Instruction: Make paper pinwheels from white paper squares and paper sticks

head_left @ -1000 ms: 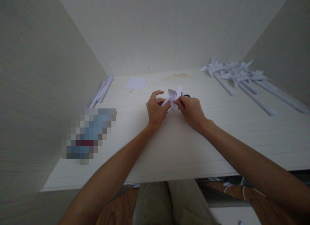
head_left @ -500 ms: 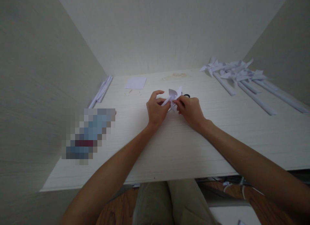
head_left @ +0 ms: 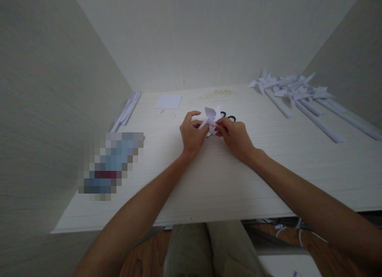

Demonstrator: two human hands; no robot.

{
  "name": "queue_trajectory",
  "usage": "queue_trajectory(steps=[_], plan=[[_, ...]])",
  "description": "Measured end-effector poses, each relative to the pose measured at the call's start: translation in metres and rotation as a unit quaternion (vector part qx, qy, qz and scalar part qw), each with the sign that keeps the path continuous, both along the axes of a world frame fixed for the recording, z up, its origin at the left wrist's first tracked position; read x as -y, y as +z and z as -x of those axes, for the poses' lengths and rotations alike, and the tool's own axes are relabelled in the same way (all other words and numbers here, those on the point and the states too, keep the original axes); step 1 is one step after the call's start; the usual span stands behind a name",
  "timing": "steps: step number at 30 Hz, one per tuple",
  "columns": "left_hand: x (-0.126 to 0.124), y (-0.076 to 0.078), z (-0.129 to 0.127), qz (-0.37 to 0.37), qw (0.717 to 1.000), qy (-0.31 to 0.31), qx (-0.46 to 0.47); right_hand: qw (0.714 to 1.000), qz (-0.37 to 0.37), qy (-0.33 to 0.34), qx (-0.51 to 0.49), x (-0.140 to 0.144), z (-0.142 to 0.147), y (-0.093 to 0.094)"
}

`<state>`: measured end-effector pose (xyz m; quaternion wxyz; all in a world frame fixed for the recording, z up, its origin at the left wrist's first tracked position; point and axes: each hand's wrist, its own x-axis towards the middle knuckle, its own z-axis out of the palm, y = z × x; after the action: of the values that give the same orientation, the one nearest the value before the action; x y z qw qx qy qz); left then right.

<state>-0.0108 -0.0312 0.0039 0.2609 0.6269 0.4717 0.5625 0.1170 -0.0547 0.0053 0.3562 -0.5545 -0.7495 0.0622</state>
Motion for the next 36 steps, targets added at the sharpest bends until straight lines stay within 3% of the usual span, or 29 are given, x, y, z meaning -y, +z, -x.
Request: queue_trajectory(steps=[9, 16, 22, 29, 36], plan=[[0.0037, 0.0013, -0.0028, 0.007, 1.000, -0.029, 0.009, 0.985, -0.040, -0.124, 0.112, 0.0014, 0.0008, 0.0052], [0.0021, 0.0009, -0.0017, 0.014, 1.000, -0.019, 0.013, 0.996, -0.057, -0.043, 0.058, -0.0003, 0.0002, 0.0003], [0.0035, 0.0009, -0.0029, 0.012, 0.999, -0.031, 0.015, 0.994, -0.053, -0.082, 0.056, 0.0000, 0.0007, 0.0009], [0.0023, -0.0006, -0.0023, 0.005, 0.999, -0.029, 0.014, 0.996, -0.071, -0.045, 0.031, -0.0007, 0.0008, -0.0007], [0.0009, -0.0023, -0.0020, 0.002, 1.000, -0.029, -0.003, 0.990, -0.034, -0.103, 0.085, -0.0014, 0.0012, 0.0006]])
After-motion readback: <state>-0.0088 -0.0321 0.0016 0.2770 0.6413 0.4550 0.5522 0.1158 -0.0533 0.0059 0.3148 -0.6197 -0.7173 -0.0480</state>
